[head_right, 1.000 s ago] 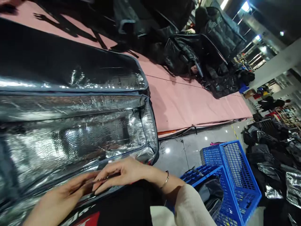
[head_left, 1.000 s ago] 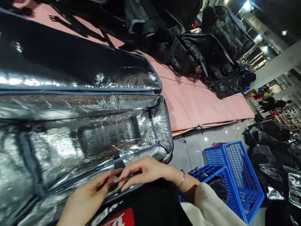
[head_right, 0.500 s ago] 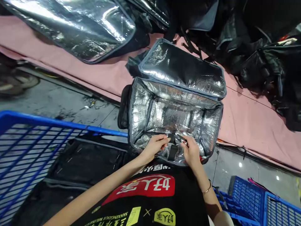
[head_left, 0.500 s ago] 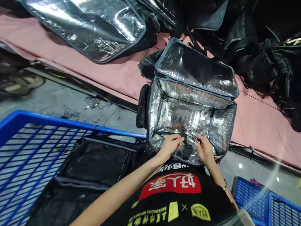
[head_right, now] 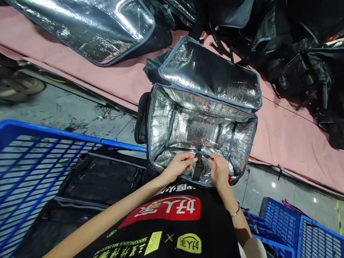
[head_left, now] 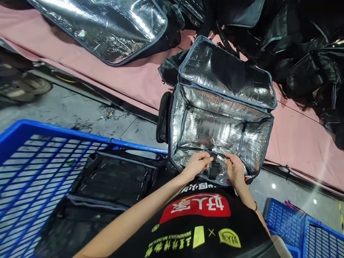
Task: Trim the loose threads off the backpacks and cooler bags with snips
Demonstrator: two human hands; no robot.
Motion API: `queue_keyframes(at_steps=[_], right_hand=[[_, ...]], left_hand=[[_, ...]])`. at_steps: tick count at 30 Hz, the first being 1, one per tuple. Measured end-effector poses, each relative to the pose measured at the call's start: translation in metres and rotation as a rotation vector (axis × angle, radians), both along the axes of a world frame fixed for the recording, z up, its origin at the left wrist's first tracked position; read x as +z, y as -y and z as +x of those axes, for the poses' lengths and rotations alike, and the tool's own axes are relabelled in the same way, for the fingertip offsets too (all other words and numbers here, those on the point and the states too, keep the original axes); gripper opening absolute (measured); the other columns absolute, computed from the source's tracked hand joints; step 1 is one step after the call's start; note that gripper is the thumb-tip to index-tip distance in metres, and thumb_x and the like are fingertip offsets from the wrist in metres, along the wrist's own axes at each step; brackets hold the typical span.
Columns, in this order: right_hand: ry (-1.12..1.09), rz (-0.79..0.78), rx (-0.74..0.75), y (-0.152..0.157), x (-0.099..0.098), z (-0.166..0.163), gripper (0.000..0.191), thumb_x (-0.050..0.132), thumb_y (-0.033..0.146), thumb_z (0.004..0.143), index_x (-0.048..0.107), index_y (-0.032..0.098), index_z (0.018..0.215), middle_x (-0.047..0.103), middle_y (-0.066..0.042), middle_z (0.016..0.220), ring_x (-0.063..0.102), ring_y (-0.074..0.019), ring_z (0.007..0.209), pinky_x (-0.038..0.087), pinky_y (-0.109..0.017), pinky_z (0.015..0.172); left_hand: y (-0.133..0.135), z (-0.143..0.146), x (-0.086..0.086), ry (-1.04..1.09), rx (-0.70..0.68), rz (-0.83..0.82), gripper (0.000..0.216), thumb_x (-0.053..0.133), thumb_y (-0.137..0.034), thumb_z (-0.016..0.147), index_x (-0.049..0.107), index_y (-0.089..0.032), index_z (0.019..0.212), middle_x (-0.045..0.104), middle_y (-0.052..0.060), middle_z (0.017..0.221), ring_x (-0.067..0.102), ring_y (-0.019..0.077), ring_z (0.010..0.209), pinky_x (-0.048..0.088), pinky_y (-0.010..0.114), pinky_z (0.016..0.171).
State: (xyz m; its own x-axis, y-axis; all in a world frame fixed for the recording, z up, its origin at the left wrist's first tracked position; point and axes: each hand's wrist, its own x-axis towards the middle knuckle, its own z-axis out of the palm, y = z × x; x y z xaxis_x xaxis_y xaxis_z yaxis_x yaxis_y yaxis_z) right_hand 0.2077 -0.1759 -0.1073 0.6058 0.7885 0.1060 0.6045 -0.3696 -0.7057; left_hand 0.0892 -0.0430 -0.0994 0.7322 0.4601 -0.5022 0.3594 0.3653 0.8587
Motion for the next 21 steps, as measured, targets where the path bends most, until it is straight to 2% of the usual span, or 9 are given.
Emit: queue_keyframes(at_steps=[2,5,8,13,16,18,21], right_hand=[[-0.014,0.021,-0.017,0.000,0.002,0.000,0.026,0.042,0.022,0.085,0.062,0.019,0.102,0.065,-0.008,0.095,0.059,-0.0196,0.089,0.047,-0.034,0.080],[-0.043,0.019,0.039,0.000,0.005,0.000,0.027,0.044,0.025,0.085,0.059,0.019,0.107,0.064,-0.008,0.094,0.060,-0.0178,0.083,0.048,-0.031,0.074],[-0.029,-0.014,0.081,-0.002,0.004,-0.002,0.027,0.044,0.024,0.085,0.059,0.019,0.106,0.063,-0.009,0.096,0.060,-0.0181,0.084,0.048,-0.032,0.076],[-0.030,0.012,-0.004,-0.002,0.002,-0.003,0.025,0.042,0.023,0.084,0.063,0.020,0.098,0.066,-0.008,0.095,0.059,-0.0204,0.089,0.046,-0.036,0.081],[-0.171,0.080,-0.055,-0.001,0.005,-0.001,0.024,0.045,0.027,0.083,0.061,0.019,0.099,0.065,-0.008,0.096,0.059,-0.0200,0.090,0.046,-0.036,0.082],[-0.325,0.117,-0.056,-0.001,0.008,-0.001,0.027,0.047,0.030,0.082,0.059,0.019,0.104,0.064,-0.008,0.098,0.060,-0.0186,0.089,0.047,-0.034,0.081],[-0.500,0.071,0.063,0.000,0.012,-0.002,0.029,0.056,0.034,0.077,0.059,0.019,0.102,0.062,-0.003,0.083,0.057,-0.0143,0.069,0.048,-0.027,0.064]], left_hand=[[0.000,0.000,0.000,-0.001,0.011,-0.005,0.030,0.056,-0.038,0.067,0.044,-0.017,0.050,0.044,-0.005,0.044,0.037,0.0077,0.043,0.029,0.021,0.047],[-0.001,0.000,0.000,-0.009,0.029,-0.014,0.028,0.056,-0.037,0.067,0.045,-0.017,0.051,0.045,-0.005,0.045,0.038,0.0076,0.044,0.029,0.021,0.047],[-0.001,0.000,0.000,-0.002,0.014,-0.010,0.029,0.055,-0.037,0.068,0.045,-0.017,0.051,0.044,-0.005,0.044,0.038,0.0074,0.044,0.029,0.021,0.047],[-0.001,-0.001,-0.001,0.025,-0.006,-0.005,0.031,0.057,-0.039,0.068,0.043,-0.017,0.050,0.044,-0.005,0.044,0.037,0.0070,0.043,0.030,0.020,0.047],[0.000,-0.001,0.001,0.036,0.015,-0.036,0.031,0.057,-0.040,0.069,0.044,-0.017,0.053,0.046,-0.005,0.046,0.040,0.0070,0.043,0.031,0.020,0.047],[0.000,-0.001,0.002,0.046,0.051,-0.065,0.027,0.057,-0.039,0.070,0.048,-0.016,0.059,0.053,-0.003,0.053,0.045,0.0077,0.046,0.034,0.020,0.048],[0.001,-0.001,0.001,0.083,0.121,-0.101,0.020,0.055,-0.034,0.071,0.056,-0.015,0.079,0.065,0.003,0.075,0.055,0.0103,0.056,0.041,0.022,0.055]])
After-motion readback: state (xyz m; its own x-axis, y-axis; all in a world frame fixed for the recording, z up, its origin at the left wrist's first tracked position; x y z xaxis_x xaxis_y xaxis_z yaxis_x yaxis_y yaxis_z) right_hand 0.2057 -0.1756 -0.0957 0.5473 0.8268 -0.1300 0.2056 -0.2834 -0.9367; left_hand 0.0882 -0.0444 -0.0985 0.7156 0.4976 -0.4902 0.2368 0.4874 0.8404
